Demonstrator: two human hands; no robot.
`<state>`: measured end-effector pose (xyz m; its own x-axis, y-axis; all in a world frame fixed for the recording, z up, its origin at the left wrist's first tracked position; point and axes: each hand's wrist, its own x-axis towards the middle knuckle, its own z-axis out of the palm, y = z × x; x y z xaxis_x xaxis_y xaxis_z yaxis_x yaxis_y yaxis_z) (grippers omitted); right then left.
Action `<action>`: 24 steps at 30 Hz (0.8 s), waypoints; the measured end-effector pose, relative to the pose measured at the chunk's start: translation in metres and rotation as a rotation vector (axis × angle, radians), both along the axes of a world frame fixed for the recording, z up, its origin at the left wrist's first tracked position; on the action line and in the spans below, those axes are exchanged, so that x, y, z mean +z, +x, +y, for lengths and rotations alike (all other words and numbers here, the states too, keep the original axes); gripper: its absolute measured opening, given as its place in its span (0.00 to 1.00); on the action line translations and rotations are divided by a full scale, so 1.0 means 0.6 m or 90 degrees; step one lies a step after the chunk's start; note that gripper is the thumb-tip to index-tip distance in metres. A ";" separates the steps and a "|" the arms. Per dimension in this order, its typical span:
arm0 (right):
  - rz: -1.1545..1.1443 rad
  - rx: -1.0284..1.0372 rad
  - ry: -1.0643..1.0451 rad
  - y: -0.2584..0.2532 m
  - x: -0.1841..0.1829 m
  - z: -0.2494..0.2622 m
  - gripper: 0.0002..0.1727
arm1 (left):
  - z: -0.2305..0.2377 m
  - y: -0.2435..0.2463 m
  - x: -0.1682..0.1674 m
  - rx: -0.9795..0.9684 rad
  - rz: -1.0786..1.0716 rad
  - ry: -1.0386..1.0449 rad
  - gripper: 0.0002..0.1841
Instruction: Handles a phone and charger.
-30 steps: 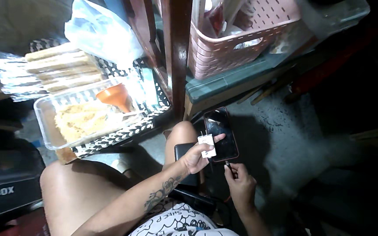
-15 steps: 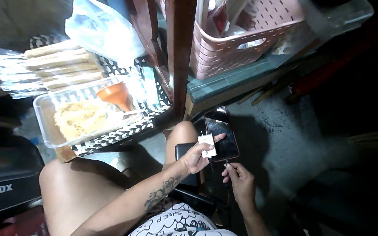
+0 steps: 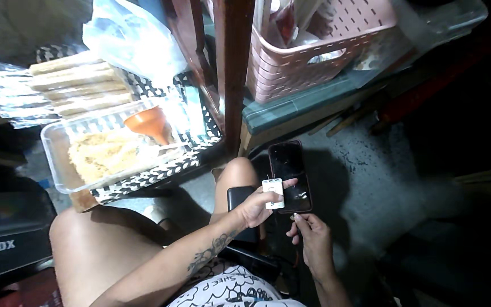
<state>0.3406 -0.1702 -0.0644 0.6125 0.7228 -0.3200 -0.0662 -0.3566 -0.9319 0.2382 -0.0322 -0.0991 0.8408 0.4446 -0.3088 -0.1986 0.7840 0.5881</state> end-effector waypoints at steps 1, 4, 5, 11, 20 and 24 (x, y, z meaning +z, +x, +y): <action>0.014 -0.010 -0.001 -0.002 -0.001 0.000 0.08 | -0.001 0.001 0.002 -0.002 0.003 0.007 0.30; 0.062 -0.034 0.009 -0.004 -0.003 0.003 0.08 | -0.002 0.003 0.002 -0.002 -0.003 0.013 0.30; 0.084 -0.042 0.015 -0.004 -0.004 0.003 0.09 | -0.002 0.004 0.002 -0.004 -0.002 0.016 0.30; 0.042 0.043 -0.076 0.022 0.011 0.008 0.07 | -0.002 0.001 0.000 0.003 -0.017 0.015 0.30; -0.379 0.552 -0.049 -0.027 0.075 -0.039 0.17 | -0.001 0.001 -0.007 0.000 -0.025 0.003 0.34; -0.324 0.744 -0.186 -0.051 0.053 -0.008 0.22 | -0.003 0.003 -0.006 -0.013 -0.022 0.016 0.32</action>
